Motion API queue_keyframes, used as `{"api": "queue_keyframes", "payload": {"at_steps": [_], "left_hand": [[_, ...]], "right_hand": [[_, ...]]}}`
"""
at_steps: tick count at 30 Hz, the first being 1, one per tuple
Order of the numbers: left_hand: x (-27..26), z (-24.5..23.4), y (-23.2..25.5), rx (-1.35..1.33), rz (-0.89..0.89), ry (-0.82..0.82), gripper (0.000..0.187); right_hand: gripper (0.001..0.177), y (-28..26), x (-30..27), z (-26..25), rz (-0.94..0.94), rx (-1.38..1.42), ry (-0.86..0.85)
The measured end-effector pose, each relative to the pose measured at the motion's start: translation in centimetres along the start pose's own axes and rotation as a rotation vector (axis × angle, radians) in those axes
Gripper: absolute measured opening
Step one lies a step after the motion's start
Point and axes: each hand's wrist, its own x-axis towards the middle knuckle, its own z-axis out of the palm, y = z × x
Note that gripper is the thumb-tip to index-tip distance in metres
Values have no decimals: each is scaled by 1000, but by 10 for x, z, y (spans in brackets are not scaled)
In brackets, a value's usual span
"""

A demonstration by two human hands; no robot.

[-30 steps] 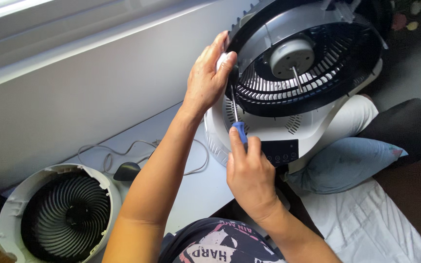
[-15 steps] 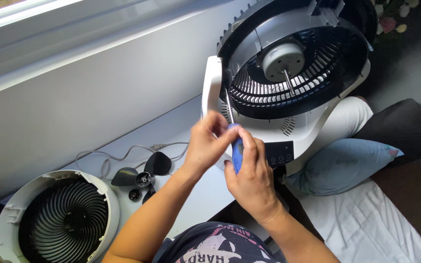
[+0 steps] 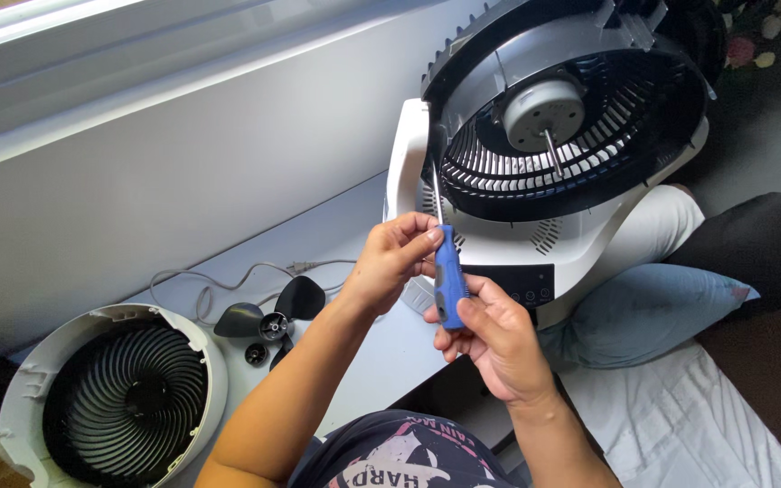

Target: The person disassembles a white air circulator fan by removing the front grille and fan blade. They then use a blue screwdriver to loosen screws on the fan housing.

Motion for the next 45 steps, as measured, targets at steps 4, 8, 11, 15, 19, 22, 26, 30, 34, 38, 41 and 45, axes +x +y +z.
{"api": "queue_keyframes", "payload": {"at_steps": [4, 8, 11, 15, 19, 22, 26, 30, 34, 38, 41, 45], "left_hand": [[-14, 9, 14, 368, 79, 115, 25], [-10, 10, 17, 510, 64, 210, 28], [1, 0, 8, 225, 80, 84, 25], [8, -14, -7, -126, -14, 38, 27], [4, -21, -13, -343, -6, -93, 35], [3, -20, -15, -377, 16, -153, 36], [1, -19, -15, -129, -11, -11, 39], [2, -12, -18, 128, 100, 9, 45], [3, -14, -4, -123, 14, -62, 49], [-3, -15, 6, -261, -9, -153, 43], [0, -16, 4, 73, 90, -88, 43], [26, -28, 31, 1035, 540, 409, 27]], "right_hand": [[38, 13, 6, 11, -64, -108, 71], [32, 13, 10, 21, -75, -89, 106], [34, 10, 12, 29, -231, -296, 144], [44, 10, 9, 41, -417, -950, 320], [54, 2, 12, 40, -220, -888, 263], [53, -1, 17, 34, -131, -303, 101], [47, 8, 20, 21, -180, -63, 84], [53, 24, 24, 19, -418, -420, 204], [51, 22, 19, 15, -510, -397, 136], [52, 15, 16, 15, -259, -188, 139], [66, 16, 24, 15, -128, -241, 94], [69, 21, 26, 14, -75, -134, 22]]}}
